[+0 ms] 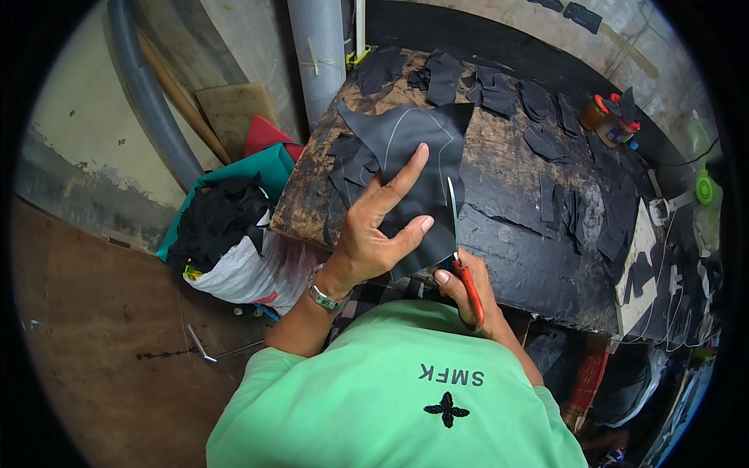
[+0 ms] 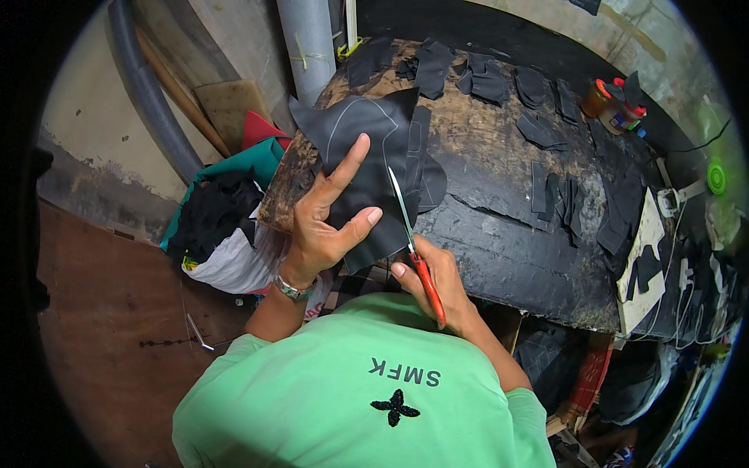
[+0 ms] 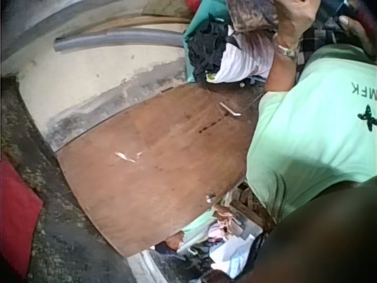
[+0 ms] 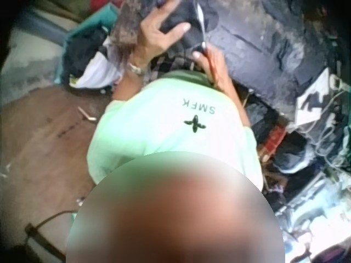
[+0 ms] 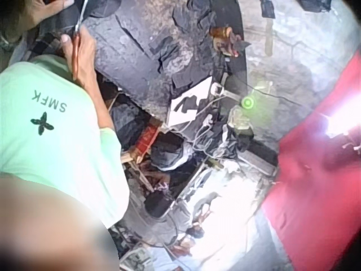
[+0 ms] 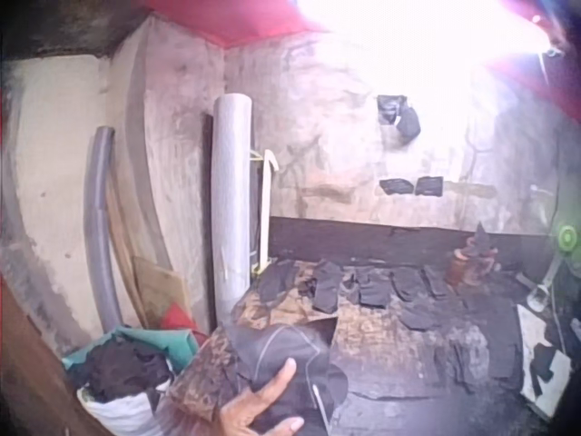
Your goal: The person uses red-handled scissors to cut black rubber pieces along pre-drawn outlines on a workbench. They repeatedly reposition the rubber sheet, cut along the marked lines, and place the cut pieces on the table. The process continues throughout the clip with multiple pieces being cut and set aside.
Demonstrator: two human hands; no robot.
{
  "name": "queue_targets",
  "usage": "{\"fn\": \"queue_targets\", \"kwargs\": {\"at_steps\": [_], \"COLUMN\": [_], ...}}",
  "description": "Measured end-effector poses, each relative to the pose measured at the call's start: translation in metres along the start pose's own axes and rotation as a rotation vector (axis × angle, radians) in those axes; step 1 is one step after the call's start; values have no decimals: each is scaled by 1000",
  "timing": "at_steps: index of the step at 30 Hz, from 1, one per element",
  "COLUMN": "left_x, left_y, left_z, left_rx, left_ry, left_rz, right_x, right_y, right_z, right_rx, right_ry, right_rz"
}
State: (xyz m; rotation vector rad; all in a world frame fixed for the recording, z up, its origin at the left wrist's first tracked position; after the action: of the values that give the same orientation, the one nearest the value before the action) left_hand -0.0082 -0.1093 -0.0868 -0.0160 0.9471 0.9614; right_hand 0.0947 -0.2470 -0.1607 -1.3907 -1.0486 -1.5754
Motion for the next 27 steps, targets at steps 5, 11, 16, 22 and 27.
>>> {"fn": "queue_targets", "kwargs": {"at_steps": [5, 11, 16, 22, 27], "left_x": [2, 8, 16, 10, 8], "left_y": [-1, 1, 7, -4, -2], "left_z": [-2, -4, -1, 1, 0], "left_rx": [-4, -78, -88, 70, 116], "left_ry": [-1, 42, 215, 193, 147], "left_rz": [11, 0, -30, -362, -317], "right_x": [-3, -11, -12, 3, 8], "right_y": [-1, -2, -1, 5, 4], "right_z": [-6, -11, -7, 2, 4], "right_rx": [-10, -33, -21, 35, 25], "right_ry": [-47, -53, -99, -143, -105], "right_rz": [27, 69, 6, -89, -41]}}
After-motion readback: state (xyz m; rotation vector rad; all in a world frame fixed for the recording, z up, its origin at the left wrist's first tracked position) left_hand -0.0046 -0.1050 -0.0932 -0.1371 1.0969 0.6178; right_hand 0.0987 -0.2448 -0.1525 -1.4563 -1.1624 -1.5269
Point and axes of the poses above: each hand's wrist, its own z-axis towards the middle knuckle, its own y-axis out of the back of the hand, x = y × z, the point moved 4 cm from there along z, towards the middle knuckle, and after that the axes turned 3 degrees about z, right-handed, at the moved point
